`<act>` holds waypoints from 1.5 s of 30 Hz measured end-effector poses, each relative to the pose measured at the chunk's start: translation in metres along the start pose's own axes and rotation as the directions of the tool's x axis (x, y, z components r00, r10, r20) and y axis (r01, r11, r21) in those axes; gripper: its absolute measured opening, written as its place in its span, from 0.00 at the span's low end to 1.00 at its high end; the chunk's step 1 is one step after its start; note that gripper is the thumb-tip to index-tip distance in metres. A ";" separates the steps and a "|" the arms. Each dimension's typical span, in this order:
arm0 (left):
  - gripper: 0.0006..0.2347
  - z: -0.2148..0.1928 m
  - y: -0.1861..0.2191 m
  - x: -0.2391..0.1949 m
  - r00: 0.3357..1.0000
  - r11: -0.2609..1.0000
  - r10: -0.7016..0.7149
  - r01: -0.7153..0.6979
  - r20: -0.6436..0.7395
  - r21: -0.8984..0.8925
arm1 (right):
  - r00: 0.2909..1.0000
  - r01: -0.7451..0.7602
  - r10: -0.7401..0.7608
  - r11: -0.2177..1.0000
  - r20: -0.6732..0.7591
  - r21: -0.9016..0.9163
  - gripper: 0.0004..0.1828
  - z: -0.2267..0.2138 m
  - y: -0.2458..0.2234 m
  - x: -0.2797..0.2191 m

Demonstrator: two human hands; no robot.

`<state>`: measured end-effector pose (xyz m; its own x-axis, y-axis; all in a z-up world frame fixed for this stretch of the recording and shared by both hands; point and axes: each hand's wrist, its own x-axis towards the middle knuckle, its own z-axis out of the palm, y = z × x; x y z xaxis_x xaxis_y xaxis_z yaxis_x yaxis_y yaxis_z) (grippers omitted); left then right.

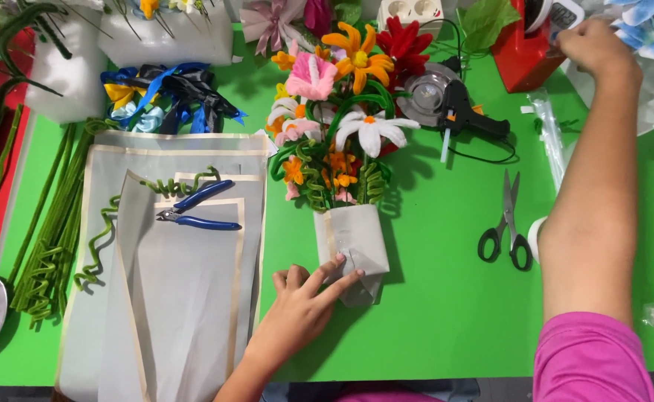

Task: Wrapping the foam base of a flower arrangement with translucent paper by folding and tucking it.

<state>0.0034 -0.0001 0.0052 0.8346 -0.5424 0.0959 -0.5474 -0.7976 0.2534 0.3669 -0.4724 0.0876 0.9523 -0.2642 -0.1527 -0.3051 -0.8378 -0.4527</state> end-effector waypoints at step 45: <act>0.28 0.005 0.000 -0.002 0.997 0.995 0.029 -0.022 -0.075 0.099 | 0.977 0.195 -0.178 0.493 -0.122 0.848 0.06 0.071 0.070 -0.033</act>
<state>0.0017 -0.0004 -0.0003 0.8204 -0.5444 0.1748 -0.5690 -0.8077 0.1546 0.3139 -0.4886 -0.0016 0.9852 -0.1671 0.0382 0.0286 -0.0593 -0.9978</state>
